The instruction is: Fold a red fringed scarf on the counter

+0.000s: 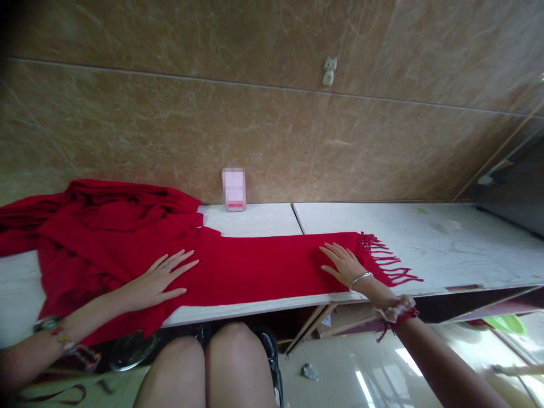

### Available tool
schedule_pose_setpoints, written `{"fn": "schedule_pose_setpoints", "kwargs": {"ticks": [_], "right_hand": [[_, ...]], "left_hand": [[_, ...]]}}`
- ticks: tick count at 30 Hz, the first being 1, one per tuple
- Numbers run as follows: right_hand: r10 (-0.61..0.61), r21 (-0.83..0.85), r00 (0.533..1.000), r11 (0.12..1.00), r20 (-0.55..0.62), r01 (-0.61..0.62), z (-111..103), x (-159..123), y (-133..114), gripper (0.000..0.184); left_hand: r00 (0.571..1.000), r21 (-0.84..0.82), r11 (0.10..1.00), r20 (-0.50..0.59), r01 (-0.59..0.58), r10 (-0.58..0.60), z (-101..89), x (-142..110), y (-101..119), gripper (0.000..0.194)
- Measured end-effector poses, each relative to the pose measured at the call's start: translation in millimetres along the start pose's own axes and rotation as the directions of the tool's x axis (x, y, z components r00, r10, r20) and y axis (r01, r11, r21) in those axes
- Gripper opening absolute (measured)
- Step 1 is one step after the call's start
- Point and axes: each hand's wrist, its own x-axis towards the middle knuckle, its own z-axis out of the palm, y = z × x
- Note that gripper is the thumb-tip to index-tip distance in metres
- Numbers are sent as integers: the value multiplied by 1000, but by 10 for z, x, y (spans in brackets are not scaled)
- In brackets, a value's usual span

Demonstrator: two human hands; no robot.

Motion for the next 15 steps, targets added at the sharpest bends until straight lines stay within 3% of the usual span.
{"fn": "schedule_pose_setpoints", "kwargs": {"ticks": [5, 15], "right_hand": [[159, -30, 976, 987, 146, -156, 200, 258, -175, 46], [158, 65, 976, 983, 147, -169, 210, 926, -180, 45]], "left_hand": [[993, 0, 995, 70, 100, -100, 141, 200, -172, 60], [989, 14, 990, 43, 143, -143, 182, 506, -696, 60]]}}
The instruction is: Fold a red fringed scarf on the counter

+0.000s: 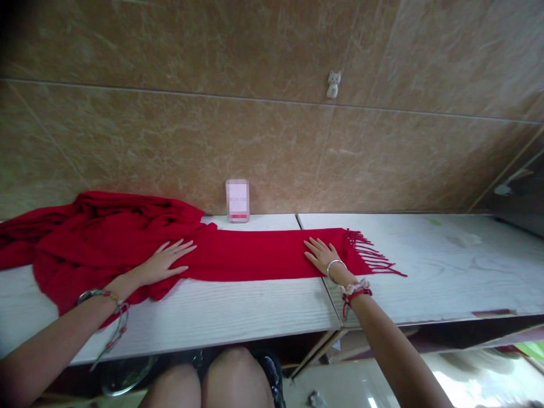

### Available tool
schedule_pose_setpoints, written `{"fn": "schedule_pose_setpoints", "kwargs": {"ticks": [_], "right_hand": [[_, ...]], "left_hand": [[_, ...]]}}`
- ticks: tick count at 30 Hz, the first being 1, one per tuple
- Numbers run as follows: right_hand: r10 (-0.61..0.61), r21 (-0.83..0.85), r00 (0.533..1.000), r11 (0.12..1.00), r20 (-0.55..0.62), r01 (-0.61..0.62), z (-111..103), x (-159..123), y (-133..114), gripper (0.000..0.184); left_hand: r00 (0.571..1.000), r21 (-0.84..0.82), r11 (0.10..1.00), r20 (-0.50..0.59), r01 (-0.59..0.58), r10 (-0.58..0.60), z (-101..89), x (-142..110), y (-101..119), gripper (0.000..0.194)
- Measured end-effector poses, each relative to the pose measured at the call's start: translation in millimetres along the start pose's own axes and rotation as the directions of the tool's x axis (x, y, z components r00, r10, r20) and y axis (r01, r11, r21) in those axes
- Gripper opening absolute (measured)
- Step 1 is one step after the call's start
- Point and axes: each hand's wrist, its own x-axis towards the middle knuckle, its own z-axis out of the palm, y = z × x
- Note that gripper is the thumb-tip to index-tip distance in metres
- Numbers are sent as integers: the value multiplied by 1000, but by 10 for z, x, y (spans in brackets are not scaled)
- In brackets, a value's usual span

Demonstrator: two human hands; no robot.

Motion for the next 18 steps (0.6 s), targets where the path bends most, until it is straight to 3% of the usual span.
{"fn": "schedule_pose_setpoints", "kwargs": {"ticks": [8, 13, 18], "right_hand": [[-9, 118, 989, 993, -147, 26, 82, 169, -17, 39], [-54, 149, 968, 984, -247, 93, 108, 146, 104, 35], [40, 159, 974, 987, -225, -4, 89, 106, 117, 32]], "left_hand": [[997, 45, 997, -51, 55, -53, -12, 106, -66, 57], [989, 82, 996, -138, -42, 53, 36, -62, 128, 48], [978, 111, 985, -149, -131, 146, -200, -133, 414, 50]]}}
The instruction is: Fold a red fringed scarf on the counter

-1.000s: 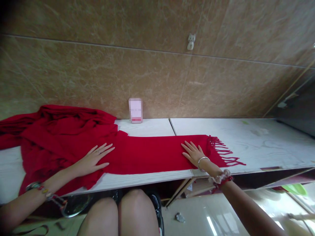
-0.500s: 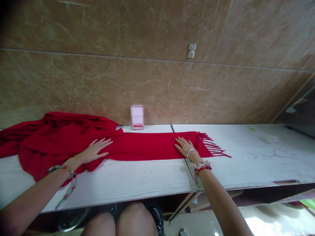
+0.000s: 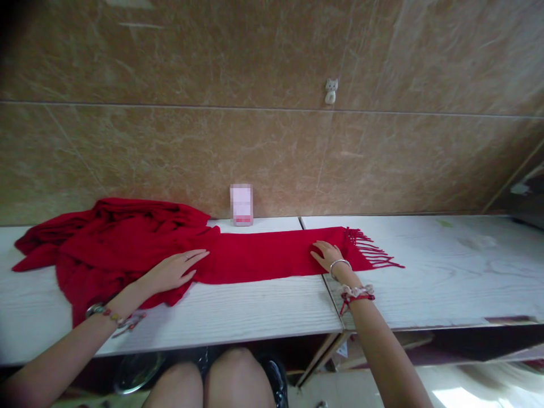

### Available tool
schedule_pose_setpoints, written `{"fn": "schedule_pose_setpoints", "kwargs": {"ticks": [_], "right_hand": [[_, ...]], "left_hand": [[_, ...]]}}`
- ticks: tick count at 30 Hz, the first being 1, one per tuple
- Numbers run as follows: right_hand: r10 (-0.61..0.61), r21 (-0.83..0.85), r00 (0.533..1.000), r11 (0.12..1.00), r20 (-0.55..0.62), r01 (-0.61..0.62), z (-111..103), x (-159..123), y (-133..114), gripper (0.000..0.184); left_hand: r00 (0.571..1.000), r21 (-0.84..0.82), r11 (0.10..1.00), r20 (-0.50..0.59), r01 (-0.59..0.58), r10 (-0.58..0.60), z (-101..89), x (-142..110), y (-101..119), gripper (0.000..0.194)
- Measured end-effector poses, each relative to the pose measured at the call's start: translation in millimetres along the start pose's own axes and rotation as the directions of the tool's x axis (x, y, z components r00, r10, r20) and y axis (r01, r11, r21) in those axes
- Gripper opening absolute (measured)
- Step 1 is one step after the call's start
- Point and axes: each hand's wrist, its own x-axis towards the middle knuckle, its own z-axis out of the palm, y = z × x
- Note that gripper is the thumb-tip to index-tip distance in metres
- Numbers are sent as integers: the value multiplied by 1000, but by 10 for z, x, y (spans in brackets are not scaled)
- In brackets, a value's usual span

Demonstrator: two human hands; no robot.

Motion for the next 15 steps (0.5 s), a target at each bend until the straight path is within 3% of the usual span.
{"fn": "schedule_pose_setpoints", "kwargs": {"ticks": [3, 6, 11, 15], "right_hand": [[109, -30, 994, 994, -16, -110, -23, -41, -55, 31], [244, -55, 968, 967, -54, -247, -51, -66, -90, 33], [485, -132, 867, 858, -114, -497, -83, -83, -32, 39], [593, -178, 796, 776, -119, -605, -129, -96, 75, 41]], "left_hand": [[994, -27, 994, -35, -106, 105, -159, 187, 172, 60], [986, -93, 981, -11, -168, 167, -189, 458, 374, 56], [978, -189, 960, 9, -205, 210, -33, 798, 652, 45], [982, -236, 953, -46, -189, 183, 75, 836, 664, 42]]}}
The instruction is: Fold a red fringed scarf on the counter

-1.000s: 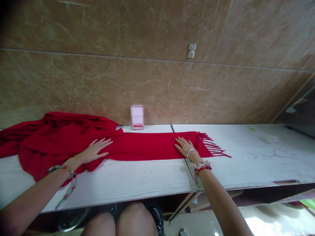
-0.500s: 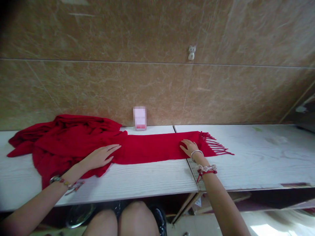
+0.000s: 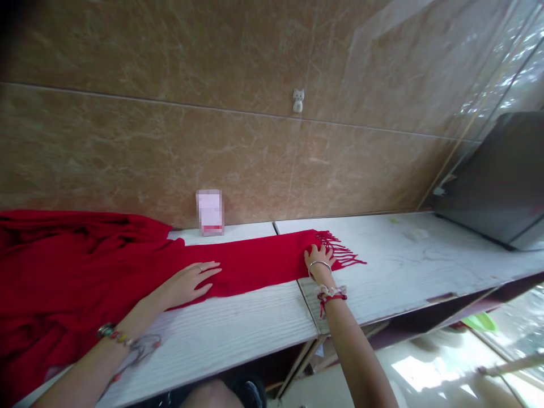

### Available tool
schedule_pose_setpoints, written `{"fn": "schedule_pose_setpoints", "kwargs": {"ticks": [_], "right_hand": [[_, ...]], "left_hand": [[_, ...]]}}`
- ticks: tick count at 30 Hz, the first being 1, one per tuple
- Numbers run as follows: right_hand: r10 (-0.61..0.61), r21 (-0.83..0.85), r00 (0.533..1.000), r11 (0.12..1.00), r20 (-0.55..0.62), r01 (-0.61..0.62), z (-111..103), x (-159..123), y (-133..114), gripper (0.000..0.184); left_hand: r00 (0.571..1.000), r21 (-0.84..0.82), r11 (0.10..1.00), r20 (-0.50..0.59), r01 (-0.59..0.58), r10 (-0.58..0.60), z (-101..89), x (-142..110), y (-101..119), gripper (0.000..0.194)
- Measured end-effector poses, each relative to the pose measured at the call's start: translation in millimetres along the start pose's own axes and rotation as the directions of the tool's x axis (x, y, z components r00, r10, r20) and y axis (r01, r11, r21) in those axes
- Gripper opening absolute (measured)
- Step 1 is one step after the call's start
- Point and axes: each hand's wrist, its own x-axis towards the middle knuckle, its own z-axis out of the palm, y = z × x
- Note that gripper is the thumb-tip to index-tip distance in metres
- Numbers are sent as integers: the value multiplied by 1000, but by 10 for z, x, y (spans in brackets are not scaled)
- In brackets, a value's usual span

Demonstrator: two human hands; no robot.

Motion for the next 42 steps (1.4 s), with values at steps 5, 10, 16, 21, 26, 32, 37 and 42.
{"fn": "schedule_pose_setpoints", "kwargs": {"ticks": [5, 10, 16, 21, 26, 32, 37, 42], "right_hand": [[-45, 20, 999, 999, -18, 46, -61, 106, 103, 42], [-116, 54, 992, 991, -50, 119, -63, 193, 235, 41], [-86, 16, 995, 996, -43, 87, -40, 178, 437, 39], [-52, -10, 998, 999, -43, 51, -44, 109, 428, 33], [-42, -25, 999, 999, -25, 41, -108, 16, 320, 31], [-52, 10, 999, 999, 14, 52, -200, 20, 230, 28], [-114, 33, 993, 993, 34, 113, -237, 58, 206, 26], [-362, 121, 932, 926, 26, 357, -291, -10, 100, 19]], "left_hand": [[999, -46, 999, -29, 23, -24, -53, -99, -75, 44], [999, -79, 997, -54, -10, 6, -71, -146, -80, 54], [1000, -69, 997, -14, 26, -27, -52, -183, -100, 64], [998, -60, 996, 22, 68, -67, -91, -175, -84, 46], [997, -56, 996, 41, 72, -70, -95, -139, -66, 45], [998, -38, 998, 41, 45, -44, -48, -140, -77, 65], [999, -25, 1000, -44, 10, -11, -14, -128, -60, 44], [1000, -18, 1000, -19, -10, 9, 7, -84, -14, 35]]}}
